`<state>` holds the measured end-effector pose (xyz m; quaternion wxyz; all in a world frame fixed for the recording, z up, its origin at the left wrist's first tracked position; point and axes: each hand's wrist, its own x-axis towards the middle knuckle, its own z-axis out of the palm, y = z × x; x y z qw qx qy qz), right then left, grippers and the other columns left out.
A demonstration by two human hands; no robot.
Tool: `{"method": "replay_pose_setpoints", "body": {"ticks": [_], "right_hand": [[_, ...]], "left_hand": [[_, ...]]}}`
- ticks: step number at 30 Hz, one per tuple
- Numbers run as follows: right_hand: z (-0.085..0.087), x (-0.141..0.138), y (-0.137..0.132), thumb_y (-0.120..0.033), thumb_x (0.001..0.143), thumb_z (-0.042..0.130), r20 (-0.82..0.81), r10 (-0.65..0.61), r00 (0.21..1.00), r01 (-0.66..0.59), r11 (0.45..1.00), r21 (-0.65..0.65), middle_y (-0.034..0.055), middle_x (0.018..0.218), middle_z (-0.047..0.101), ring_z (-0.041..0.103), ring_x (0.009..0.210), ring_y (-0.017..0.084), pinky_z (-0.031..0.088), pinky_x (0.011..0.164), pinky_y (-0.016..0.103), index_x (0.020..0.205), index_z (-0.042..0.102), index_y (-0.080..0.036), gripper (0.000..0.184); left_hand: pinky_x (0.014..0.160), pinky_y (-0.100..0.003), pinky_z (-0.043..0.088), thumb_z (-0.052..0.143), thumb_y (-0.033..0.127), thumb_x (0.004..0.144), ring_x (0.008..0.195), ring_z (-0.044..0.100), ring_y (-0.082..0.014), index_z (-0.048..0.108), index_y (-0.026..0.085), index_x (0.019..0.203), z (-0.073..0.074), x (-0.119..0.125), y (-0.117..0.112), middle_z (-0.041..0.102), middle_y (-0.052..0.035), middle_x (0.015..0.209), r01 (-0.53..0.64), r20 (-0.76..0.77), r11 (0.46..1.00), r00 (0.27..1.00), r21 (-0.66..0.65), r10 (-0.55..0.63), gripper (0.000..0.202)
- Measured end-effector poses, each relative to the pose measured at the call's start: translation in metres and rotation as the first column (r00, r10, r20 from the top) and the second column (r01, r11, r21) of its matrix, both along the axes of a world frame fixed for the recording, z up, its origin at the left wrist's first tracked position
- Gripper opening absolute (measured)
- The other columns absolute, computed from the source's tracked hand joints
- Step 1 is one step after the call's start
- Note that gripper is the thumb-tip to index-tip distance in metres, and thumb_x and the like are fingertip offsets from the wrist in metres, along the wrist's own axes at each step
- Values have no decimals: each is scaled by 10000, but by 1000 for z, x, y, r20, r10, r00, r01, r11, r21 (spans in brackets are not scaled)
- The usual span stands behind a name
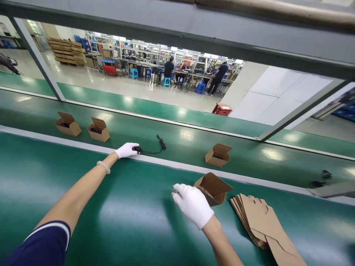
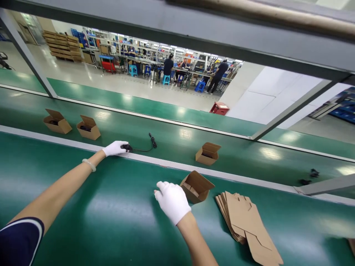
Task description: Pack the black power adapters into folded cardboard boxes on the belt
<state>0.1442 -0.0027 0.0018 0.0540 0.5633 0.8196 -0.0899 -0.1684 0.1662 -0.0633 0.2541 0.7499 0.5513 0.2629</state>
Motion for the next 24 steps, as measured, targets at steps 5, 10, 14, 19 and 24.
{"method": "replay_pose_setpoints", "body": {"ticks": [5, 10, 14, 19, 24], "right_hand": [[-7, -12, 24, -307, 854, 472, -213, -13, 977, 31, 996, 82, 124, 1287, 522, 579, 1011, 242, 416, 830, 340, 1288, 462, -156, 460], [-21, -55, 38, -367, 691, 670, -484, 25, 875, -37, 999, -15, 171, 1411, 354, 575, 925, 208, 442, 808, 336, 1360, 359, -134, 774], [-33, -93, 7, -361, 625, 738, -700, 69, 711, -256, 952, -166, 77, 1051, 612, 544, 672, 139, 452, 678, 298, 1379, 345, -178, 870], [-38, -112, -37, -268, 696, 650, -873, -155, 462, -390, 849, -357, -103, 499, 418, 399, 468, 95, 347, 489, 218, 1177, 534, -211, 498], [-41, -114, -59, -236, 639, 619, -875, -456, 161, -386, 787, -481, -50, 654, 530, 470, 559, 97, 385, 519, 212, 854, 542, -193, 232]], "left_hand": [[820, -338, 502, 462, 559, 771, 940, 628, -232, 536, 122, 1003, 38, 22, -23, 648, -119, 1010, -4, 320, 988, 946, 157, -48, 500], [631, -279, 537, 628, 420, 755, 714, 679, -172, 452, 228, 1088, 94, 67, -65, 670, -30, 854, 2, 869, 964, 433, 266, -241, 423], [579, -213, 523, 651, 336, 764, 679, 670, -126, 499, 235, 1089, 126, 93, -104, 672, -24, 906, 14, 945, 979, 259, 204, -201, 373], [527, -162, 464, 659, 257, 735, 583, 593, -49, 504, 284, 1160, 132, 104, -131, 624, 18, 901, -105, 981, 985, 151, 140, -124, 453], [429, -164, 367, 593, 296, 745, 509, 495, -40, 539, 266, 1099, 117, 115, -141, 585, 11, 864, -119, 999, 993, 45, 6, 0, 359]]}}
